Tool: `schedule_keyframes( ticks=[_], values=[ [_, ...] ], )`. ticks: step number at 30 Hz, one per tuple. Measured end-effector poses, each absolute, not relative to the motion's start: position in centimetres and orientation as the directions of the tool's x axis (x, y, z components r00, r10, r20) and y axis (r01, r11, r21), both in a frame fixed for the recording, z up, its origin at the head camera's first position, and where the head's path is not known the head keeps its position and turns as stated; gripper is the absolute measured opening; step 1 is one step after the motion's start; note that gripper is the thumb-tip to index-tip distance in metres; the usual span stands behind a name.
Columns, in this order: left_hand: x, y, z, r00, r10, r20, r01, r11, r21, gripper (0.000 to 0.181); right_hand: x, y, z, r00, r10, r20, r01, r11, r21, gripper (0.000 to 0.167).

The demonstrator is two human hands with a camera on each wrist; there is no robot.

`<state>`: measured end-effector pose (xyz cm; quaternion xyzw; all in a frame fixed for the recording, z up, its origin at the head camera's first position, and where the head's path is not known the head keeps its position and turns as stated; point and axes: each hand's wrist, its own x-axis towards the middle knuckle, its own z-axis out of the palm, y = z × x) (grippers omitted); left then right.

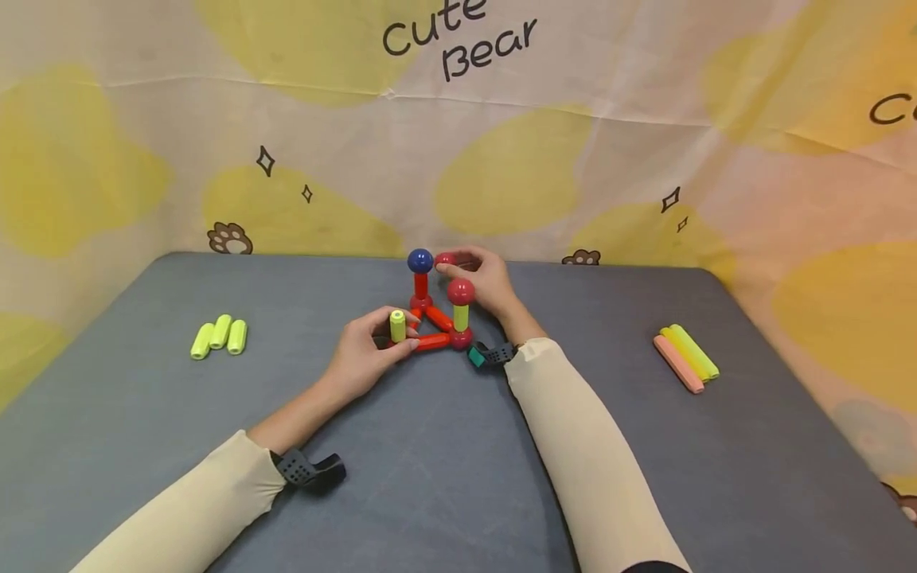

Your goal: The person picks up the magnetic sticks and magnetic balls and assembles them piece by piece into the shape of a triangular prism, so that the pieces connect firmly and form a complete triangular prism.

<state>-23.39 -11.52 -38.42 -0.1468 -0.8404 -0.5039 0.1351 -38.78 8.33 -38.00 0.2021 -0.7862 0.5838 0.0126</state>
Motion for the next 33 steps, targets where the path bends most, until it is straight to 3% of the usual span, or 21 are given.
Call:
schedule_keyframes(
  ticks=[6, 13, 20, 27, 33],
  values=[
    [-23.6, -11.2, -38.3, -0.923, 0.123, 0.365, 0.378, 0.469, 0.798, 0.025, -38.9, 10.3, -35.5, -0.938, -0.296, 0.178, -0.133, -0.167, -0.977, 0.016],
    [-23.8, -10.9, -38.2, -0.924, 0.127, 0.361, 0.376, 0.478, 0.794, 0.025, -37.3, 11.6, -31.0, -0.833, -0.448, 0.325, -0.204, -0.299, -0.932, 0.025],
    [-23.6, -11.2, -38.1, -0.926, 0.120, 0.357, 0.369, 0.482, 0.795, 0.024, -35.5, 10.8, -28.1, -0.670, -0.653, 0.352, -0.316, -0.179, -0.932, 0.029],
    [-23.4, -11.5, -38.2, -0.905, 0.116, 0.410, 0.414, 0.469, 0.780, 0.023, -33.7, 8.8, -26.7, -0.547, -0.811, 0.208, -0.437, 0.064, -0.897, 0.038],
    [-23.2, -11.8, -38.1, -0.905, 0.106, 0.413, 0.410, 0.482, 0.774, 0.023, -33.1, 7.4, -26.8, -0.469, -0.878, 0.092, -0.502, 0.179, -0.846, 0.037]
  ],
)
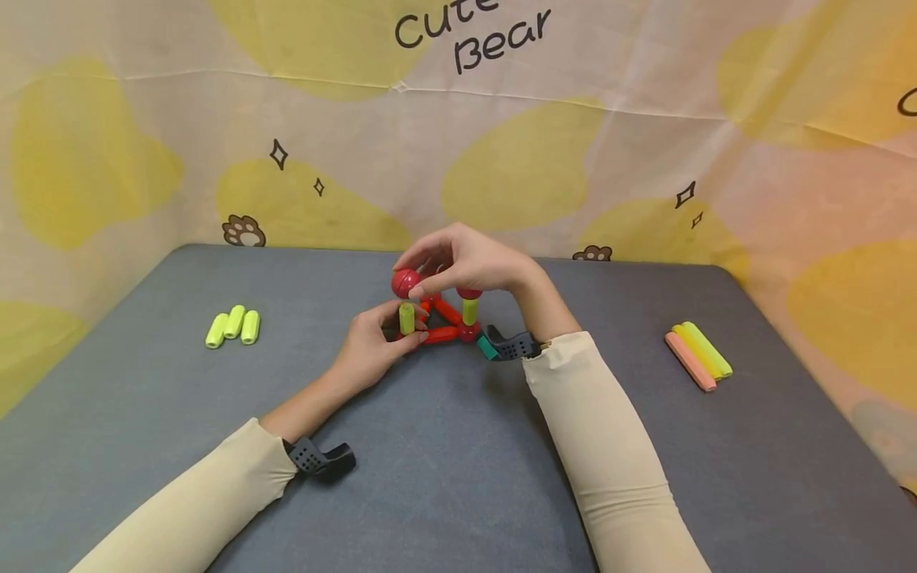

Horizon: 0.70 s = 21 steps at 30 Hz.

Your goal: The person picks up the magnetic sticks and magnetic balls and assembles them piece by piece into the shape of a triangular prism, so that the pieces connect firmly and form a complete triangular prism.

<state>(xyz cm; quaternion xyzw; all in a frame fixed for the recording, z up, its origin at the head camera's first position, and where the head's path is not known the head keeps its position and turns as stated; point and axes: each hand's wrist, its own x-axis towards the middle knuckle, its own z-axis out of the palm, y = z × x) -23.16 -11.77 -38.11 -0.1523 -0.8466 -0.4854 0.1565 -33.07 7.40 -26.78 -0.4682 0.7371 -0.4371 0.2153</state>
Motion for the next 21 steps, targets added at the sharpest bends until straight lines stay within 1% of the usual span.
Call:
schedule_keyframes(
  ticks=[2, 5, 11, 17, 19, 21],
  values=[
    [-23.1, -11.8, -38.1, -0.907, 0.105, 0.408, 0.405, 0.485, 0.775, 0.022, -33.0, 7.1, -26.8, -0.450, -0.890, 0.074, -0.523, 0.196, -0.829, 0.036],
    [-23.1, -11.9, -38.0, -0.907, 0.103, 0.407, 0.403, 0.488, 0.774, 0.022, -32.8, 6.9, -26.7, -0.439, -0.897, 0.058, -0.549, 0.216, -0.808, 0.035],
    [-23.1, -12.0, -38.0, -0.908, 0.115, 0.404, 0.405, 0.495, 0.769, 0.021, -32.6, 6.7, -26.8, -0.444, -0.896, 0.016, -0.571, 0.269, -0.775, 0.034],
    [-23.2, -11.9, -38.2, -0.908, 0.117, 0.401, 0.404, 0.495, 0.769, 0.021, -32.5, 6.9, -26.6, -0.443, -0.896, 0.016, -0.588, 0.277, -0.760, 0.035],
    [-23.3, -11.9, -38.2, -0.906, 0.117, 0.406, 0.408, 0.494, 0.768, 0.022, -32.6, 7.1, -26.6, -0.453, -0.891, 0.037, -0.585, 0.266, -0.766, 0.034],
    [-23.3, -11.8, -38.3, -0.904, 0.116, 0.412, 0.413, 0.493, 0.766, 0.023, -32.8, 7.7, -26.5, -0.489, -0.868, 0.086, -0.570, 0.243, -0.785, 0.033]
  ],
)
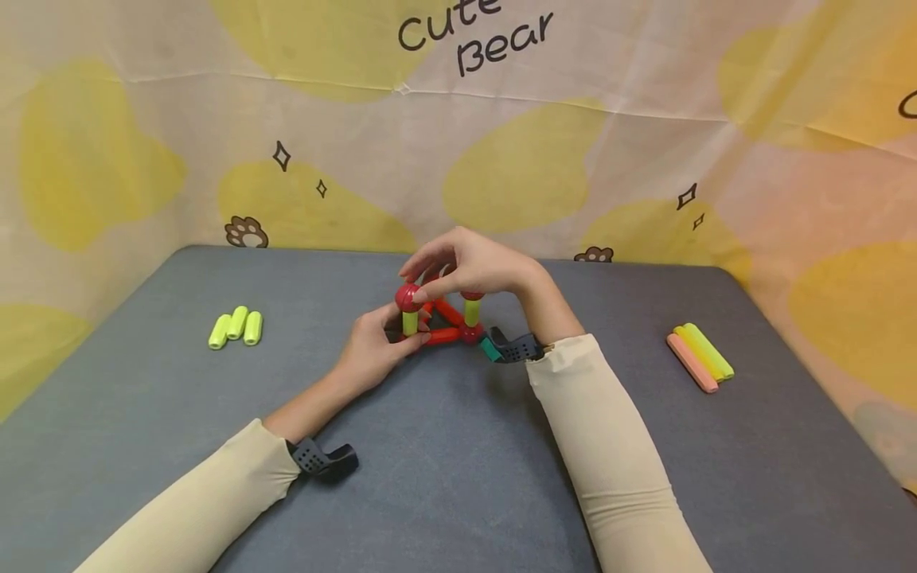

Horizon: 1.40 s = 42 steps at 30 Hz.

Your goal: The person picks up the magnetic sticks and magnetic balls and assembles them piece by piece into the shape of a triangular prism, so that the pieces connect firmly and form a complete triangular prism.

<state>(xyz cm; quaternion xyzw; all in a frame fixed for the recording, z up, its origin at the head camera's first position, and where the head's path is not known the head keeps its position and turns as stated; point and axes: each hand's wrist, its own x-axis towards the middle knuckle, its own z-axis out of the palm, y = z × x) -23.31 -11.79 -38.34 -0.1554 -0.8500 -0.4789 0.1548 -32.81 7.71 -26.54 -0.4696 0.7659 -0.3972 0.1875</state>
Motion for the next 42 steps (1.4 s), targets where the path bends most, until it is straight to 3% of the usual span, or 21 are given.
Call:
schedule_keyframes(
  ticks=[3, 6, 10, 12, 17, 24, 29, 34, 38, 42],
  values=[
    [-23.3, -11.4, -38.5, -0.904, 0.118, 0.411, 0.414, 0.487, 0.769, 0.024, -33.4, 9.2, -27.2, -0.603, -0.770, 0.211, -0.510, 0.168, -0.844, 0.026],
    [-23.2, -11.0, -38.6, -0.909, 0.123, 0.398, 0.404, 0.489, 0.773, 0.024, -34.1, 11.0, -29.1, -0.748, -0.596, 0.292, -0.366, 0.003, -0.931, 0.017],
    [-23.3, -10.8, -38.7, -0.911, 0.110, 0.398, 0.395, 0.516, 0.760, 0.025, -34.8, 13.6, -32.8, -0.872, -0.439, 0.218, -0.135, -0.212, -0.968, 0.027],
    [-23.5, -10.9, -38.6, -0.914, 0.070, 0.400, 0.370, 0.547, 0.751, 0.026, -34.8, 14.7, -34.6, -0.897, -0.420, 0.138, -0.049, -0.217, -0.975, 0.028],
    [-23.6, -11.2, -38.5, -0.928, -0.033, 0.370, 0.282, 0.585, 0.760, 0.031, -34.3, 15.6, -37.0, -0.920, -0.392, 0.028, -0.006, -0.057, -0.998, 0.014],
    [-23.7, -11.6, -38.5, -0.937, -0.022, 0.348, 0.277, 0.560, 0.781, 0.033, -31.5, 15.6, -37.5, -0.916, -0.387, 0.110, -0.215, 0.238, -0.947, 0.028],
    [-23.4, -12.4, -38.3, -0.941, -0.030, 0.337, 0.265, 0.555, 0.788, 0.036, -28.2, 16.8, -38.0, -0.908, -0.374, 0.187, -0.338, 0.392, -0.856, 0.026],
    [-23.3, -13.0, -38.3, -0.944, -0.052, 0.326, 0.241, 0.565, 0.789, 0.036, -25.7, 19.6, -38.4, -0.914, -0.242, 0.326, -0.406, 0.579, -0.707, 0.025],
    [-23.1, -12.9, -38.1, -0.943, -0.051, 0.329, 0.240, 0.582, 0.777, 0.036, -24.8, 22.3, -38.4, -0.914, -0.078, 0.398, -0.348, 0.655, -0.671, 0.026],
    [-22.9, -12.4, -38.0, -0.951, -0.027, 0.308, 0.235, 0.584, 0.777, 0.038, -24.1, 24.6, -38.4, -0.871, 0.054, 0.488, -0.301, 0.726, -0.618, 0.026]
  ],
)
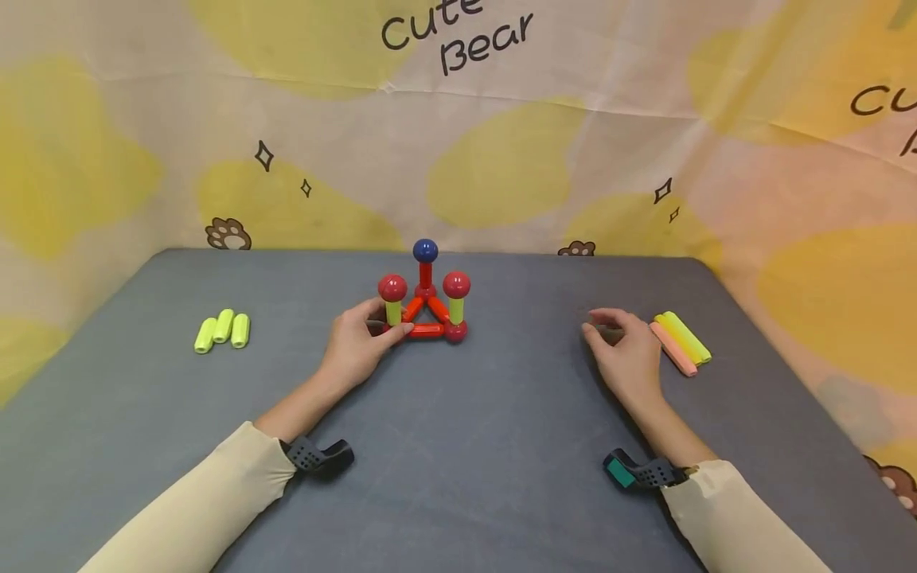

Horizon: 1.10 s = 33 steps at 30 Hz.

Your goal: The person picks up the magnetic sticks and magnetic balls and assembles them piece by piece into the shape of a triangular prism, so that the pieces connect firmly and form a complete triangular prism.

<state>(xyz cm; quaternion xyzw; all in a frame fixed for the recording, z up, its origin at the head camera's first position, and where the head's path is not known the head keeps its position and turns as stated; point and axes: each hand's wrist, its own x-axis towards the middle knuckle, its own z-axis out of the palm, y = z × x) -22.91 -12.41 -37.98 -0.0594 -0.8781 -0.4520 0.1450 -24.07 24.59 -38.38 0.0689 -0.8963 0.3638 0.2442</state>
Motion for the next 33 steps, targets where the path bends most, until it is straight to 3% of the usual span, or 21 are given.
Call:
schedule_keyframes(
  ticks=[3, 8, 17, 24, 33],
  values=[
    [-23.0, -12.3, -37.9, -0.954, -0.024, 0.299, 0.231, 0.577, 0.783, 0.037, -23.9, 25.9, -38.1, -0.851, 0.136, 0.508, -0.222, 0.782, -0.582, 0.033],
    [-23.2, -12.1, -38.4, -0.949, -0.024, 0.315, 0.245, 0.573, 0.782, 0.034, -23.1, 28.0, -37.9, -0.889, 0.235, 0.392, -0.054, 0.798, -0.600, 0.046],
    [-23.3, -12.3, -38.5, -0.947, -0.018, 0.322, 0.254, 0.572, 0.780, 0.035, -22.9, 28.8, -38.1, -0.888, 0.069, 0.454, -0.189, 0.845, -0.500, 0.039],
    [-23.3, -12.2, -38.4, -0.948, -0.014, 0.317, 0.252, 0.571, 0.781, 0.037, -22.9, 28.5, -38.3, -0.914, -0.028, 0.405, -0.231, 0.856, -0.463, 0.034],
    [-23.2, -12.4, -38.3, -0.951, -0.020, 0.310, 0.239, 0.589, 0.772, 0.037, -22.2, 24.5, -38.4, -0.896, -0.185, 0.403, -0.401, 0.728, -0.556, 0.029]
  ],
)
